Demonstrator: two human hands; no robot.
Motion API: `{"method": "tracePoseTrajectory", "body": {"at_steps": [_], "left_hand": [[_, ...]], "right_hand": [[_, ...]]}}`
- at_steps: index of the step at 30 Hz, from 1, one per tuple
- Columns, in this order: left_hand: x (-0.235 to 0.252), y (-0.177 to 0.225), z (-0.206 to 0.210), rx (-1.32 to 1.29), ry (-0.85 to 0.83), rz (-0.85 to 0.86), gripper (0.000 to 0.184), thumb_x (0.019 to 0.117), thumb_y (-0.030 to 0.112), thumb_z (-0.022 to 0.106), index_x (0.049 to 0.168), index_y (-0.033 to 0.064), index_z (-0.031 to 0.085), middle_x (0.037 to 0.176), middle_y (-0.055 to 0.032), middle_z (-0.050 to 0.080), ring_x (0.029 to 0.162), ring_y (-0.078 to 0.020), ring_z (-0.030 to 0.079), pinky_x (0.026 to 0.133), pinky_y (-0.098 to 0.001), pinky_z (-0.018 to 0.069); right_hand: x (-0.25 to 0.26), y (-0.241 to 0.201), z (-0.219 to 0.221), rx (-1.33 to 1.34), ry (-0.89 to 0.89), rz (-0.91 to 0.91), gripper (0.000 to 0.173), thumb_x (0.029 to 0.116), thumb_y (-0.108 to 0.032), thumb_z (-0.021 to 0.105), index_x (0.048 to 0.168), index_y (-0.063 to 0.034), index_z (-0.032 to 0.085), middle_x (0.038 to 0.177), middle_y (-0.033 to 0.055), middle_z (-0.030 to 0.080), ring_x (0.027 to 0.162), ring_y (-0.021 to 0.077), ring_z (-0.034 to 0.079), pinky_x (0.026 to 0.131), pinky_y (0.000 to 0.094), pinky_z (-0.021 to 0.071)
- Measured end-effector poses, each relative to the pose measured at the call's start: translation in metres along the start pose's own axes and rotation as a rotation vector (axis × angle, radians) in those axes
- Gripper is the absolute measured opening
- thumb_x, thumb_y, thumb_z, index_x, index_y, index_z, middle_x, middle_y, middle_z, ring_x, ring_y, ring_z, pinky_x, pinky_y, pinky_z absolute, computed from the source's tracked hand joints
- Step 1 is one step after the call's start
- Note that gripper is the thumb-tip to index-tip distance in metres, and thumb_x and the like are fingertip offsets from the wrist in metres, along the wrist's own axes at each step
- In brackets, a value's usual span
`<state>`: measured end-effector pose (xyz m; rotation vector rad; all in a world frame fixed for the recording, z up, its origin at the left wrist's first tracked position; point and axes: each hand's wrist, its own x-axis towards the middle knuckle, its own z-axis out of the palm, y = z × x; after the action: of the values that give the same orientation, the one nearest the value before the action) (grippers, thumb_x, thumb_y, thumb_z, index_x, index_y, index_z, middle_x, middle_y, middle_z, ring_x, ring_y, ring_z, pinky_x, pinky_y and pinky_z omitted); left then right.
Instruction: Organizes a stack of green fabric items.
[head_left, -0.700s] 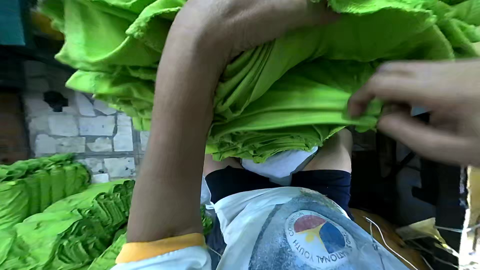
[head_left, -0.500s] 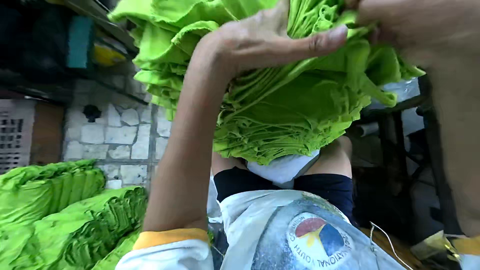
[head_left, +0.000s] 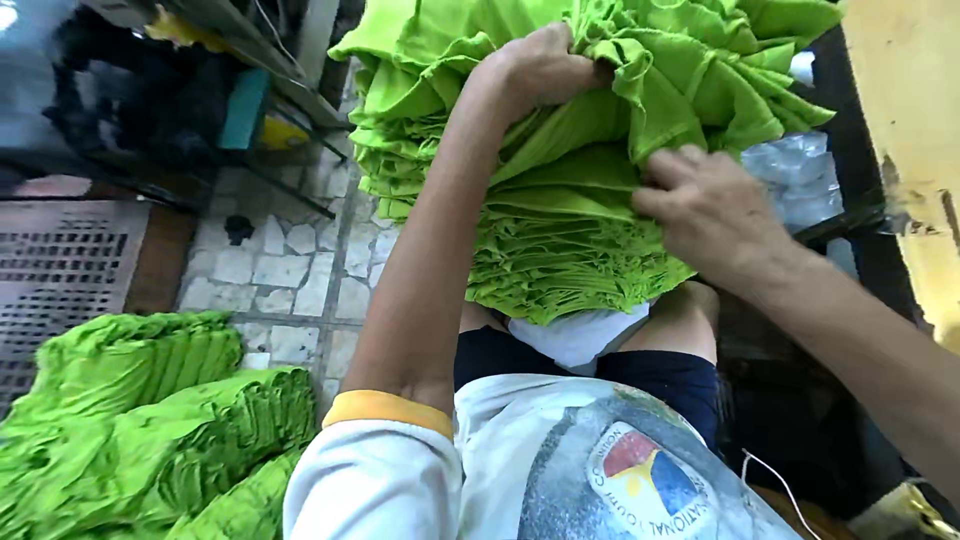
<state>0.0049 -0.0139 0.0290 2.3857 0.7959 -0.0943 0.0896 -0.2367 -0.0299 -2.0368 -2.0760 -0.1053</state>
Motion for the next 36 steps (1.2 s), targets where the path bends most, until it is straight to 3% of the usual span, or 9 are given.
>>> {"method": "tracePoseTrajectory", "body": {"at_steps": [3,7,13,16,23,27,31,34,36], "left_hand": [[-0.007,-0.013,0.000,-0.100,-0.061,0.161,0.041,0.0995,0.040,0.061,0.121,0.0055,0.059,0.106,-0.0067,0.064,0.094,-0.0128,0.061,0.085,-0.0400,0.0502],[-0.016,-0.017,0.012,-0.172,-0.084,0.262,0.105,0.0810,0.058,0.078,0.157,0.0035,0.031,0.144,-0.0147,0.057,0.131,-0.0181,0.057,0.112,-0.0411,0.0457],[0.006,-0.006,0.009,0.015,0.048,0.037,0.045,0.0989,0.044,0.061,0.110,0.0017,0.065,0.106,-0.0163,0.066,0.100,-0.0283,0.064,0.088,-0.0552,0.0487],[0.002,0.003,-0.003,0.096,-0.006,-0.042,0.059,0.0985,0.055,0.054,0.122,0.0017,0.062,0.117,-0.0198,0.064,0.110,-0.0327,0.062,0.091,-0.0609,0.0457],[-0.010,0.001,0.004,-0.014,-0.025,0.036,0.051,0.0988,0.051,0.059,0.122,0.0049,0.060,0.111,-0.0132,0.065,0.101,-0.0221,0.063,0.089,-0.0511,0.0487],[-0.019,-0.011,0.014,-0.172,-0.091,0.219,0.090,0.0868,0.061,0.071,0.153,0.0080,0.038,0.136,-0.0082,0.062,0.122,-0.0111,0.061,0.108,-0.0370,0.0487],[0.002,-0.011,0.031,0.024,0.135,0.111,0.074,0.0821,0.061,0.075,0.128,0.0048,0.061,0.118,-0.0148,0.069,0.115,-0.0301,0.065,0.098,-0.0576,0.0500],[0.007,-0.005,0.018,0.011,0.077,0.035,0.035,0.0986,0.035,0.061,0.102,0.0001,0.064,0.101,-0.0168,0.065,0.097,-0.0292,0.064,0.084,-0.0543,0.0484],[0.010,-0.004,0.008,0.001,0.018,0.005,0.037,0.0996,0.039,0.056,0.105,0.0034,0.064,0.104,-0.0130,0.065,0.097,-0.0231,0.064,0.086,-0.0505,0.0491]], "right_hand": [[0.027,0.017,-0.033,0.136,0.075,0.132,0.022,0.0928,0.009,0.050,0.097,0.0046,0.071,0.108,0.0284,0.066,0.097,0.0503,0.065,0.073,0.0672,0.0504],[0.088,0.044,-0.038,0.292,0.163,0.366,0.032,0.0956,0.000,0.045,0.111,0.0014,0.073,0.116,0.0243,0.068,0.114,0.0407,0.062,0.094,0.0620,0.0451],[0.079,0.007,-0.020,-0.010,0.347,0.215,0.033,0.0979,0.003,0.043,0.120,-0.0014,0.067,0.124,0.0239,0.065,0.117,0.0419,0.063,0.088,0.0550,0.0518],[0.025,0.001,0.006,-0.111,0.189,-0.061,0.032,0.0957,0.010,0.051,0.121,-0.0030,0.066,0.131,0.0267,0.061,0.125,0.0474,0.056,0.096,0.0602,0.0469],[0.018,0.029,-0.013,0.171,0.096,0.152,0.024,0.0912,0.009,0.051,0.098,0.0026,0.073,0.111,0.0263,0.067,0.100,0.0487,0.066,0.074,0.0669,0.0511],[0.074,0.040,-0.032,0.283,0.261,0.335,0.030,0.0952,0.002,0.044,0.103,0.0064,0.073,0.112,0.0260,0.068,0.108,0.0389,0.064,0.093,0.0557,0.0460],[0.100,0.027,-0.017,0.146,0.334,0.421,0.031,0.0955,-0.002,0.045,0.107,0.0005,0.073,0.118,0.0226,0.069,0.111,0.0401,0.066,0.090,0.0587,0.0484],[0.071,0.005,-0.005,-0.045,0.410,0.203,0.032,0.0996,0.000,0.043,0.122,-0.0002,0.066,0.123,0.0242,0.066,0.110,0.0421,0.065,0.081,0.0533,0.0530],[0.041,-0.005,0.010,-0.074,0.317,-0.028,0.030,0.1001,0.004,0.048,0.124,-0.0014,0.065,0.131,0.0265,0.062,0.123,0.0453,0.058,0.095,0.0559,0.0491]]}}
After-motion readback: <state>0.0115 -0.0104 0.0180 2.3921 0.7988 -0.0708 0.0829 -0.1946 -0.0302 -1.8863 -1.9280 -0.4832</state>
